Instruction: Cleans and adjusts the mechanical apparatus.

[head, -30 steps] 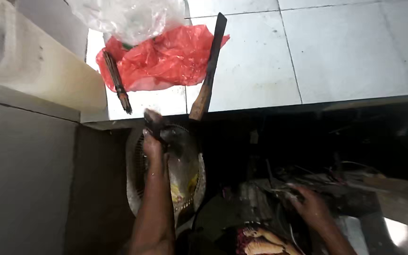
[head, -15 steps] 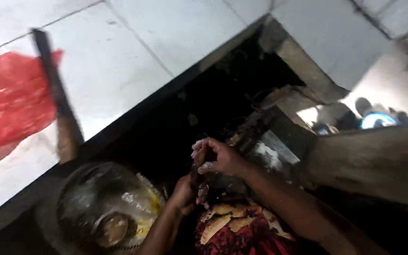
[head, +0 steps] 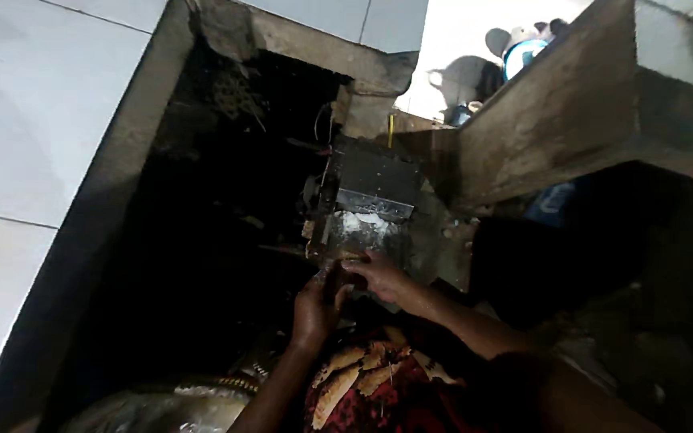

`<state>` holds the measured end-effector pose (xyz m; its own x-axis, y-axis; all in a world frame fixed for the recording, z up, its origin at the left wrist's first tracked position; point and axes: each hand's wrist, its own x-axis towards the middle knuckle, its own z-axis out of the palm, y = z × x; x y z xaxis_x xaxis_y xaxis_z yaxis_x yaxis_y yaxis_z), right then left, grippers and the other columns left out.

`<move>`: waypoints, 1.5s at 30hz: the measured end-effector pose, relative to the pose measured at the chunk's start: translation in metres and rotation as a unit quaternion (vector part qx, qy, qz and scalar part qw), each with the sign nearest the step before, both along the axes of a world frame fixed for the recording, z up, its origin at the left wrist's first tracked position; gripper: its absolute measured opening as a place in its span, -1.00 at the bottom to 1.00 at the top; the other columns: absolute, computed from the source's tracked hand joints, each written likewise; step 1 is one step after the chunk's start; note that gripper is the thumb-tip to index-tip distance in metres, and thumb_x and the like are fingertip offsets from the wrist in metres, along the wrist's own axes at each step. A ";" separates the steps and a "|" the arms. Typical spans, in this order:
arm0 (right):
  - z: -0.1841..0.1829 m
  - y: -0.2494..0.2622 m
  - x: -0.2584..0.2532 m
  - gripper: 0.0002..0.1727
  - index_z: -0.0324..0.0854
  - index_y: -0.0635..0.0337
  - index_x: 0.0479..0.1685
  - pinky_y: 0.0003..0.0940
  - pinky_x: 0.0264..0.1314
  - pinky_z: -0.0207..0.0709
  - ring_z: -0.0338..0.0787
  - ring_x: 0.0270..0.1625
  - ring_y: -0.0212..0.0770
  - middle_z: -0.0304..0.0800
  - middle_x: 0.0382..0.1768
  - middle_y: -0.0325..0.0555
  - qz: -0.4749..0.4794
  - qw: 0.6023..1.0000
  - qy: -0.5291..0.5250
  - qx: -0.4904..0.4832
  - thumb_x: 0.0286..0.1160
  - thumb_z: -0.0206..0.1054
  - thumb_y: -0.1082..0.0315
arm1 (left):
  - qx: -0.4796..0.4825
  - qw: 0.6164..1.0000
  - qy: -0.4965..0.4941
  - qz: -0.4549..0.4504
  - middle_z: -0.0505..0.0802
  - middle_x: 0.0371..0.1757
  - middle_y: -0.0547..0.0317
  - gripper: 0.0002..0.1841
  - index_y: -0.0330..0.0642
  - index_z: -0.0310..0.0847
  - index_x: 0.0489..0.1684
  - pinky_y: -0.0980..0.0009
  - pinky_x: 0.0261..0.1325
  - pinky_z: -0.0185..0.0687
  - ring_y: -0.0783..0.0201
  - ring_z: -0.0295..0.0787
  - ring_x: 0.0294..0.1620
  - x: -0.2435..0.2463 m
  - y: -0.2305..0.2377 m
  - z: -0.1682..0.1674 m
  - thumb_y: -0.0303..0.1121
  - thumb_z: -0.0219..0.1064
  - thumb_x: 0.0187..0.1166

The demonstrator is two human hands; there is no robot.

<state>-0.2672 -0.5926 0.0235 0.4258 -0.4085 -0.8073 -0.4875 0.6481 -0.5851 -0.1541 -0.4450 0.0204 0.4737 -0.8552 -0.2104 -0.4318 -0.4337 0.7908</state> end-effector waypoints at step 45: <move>-0.059 -0.130 -0.208 -0.41 0.60 0.17 0.47 -0.12 0.47 0.62 0.76 0.36 -0.11 0.74 0.36 0.07 0.135 0.945 0.206 -0.216 0.59 0.40 -0.02 | 0.280 0.955 -0.095 -0.001 0.82 0.13 -0.28 -0.35 -0.17 0.44 0.58 -0.28 0.21 0.67 -0.28 0.81 0.15 -0.004 -0.159 -0.068 0.11 0.29 0.66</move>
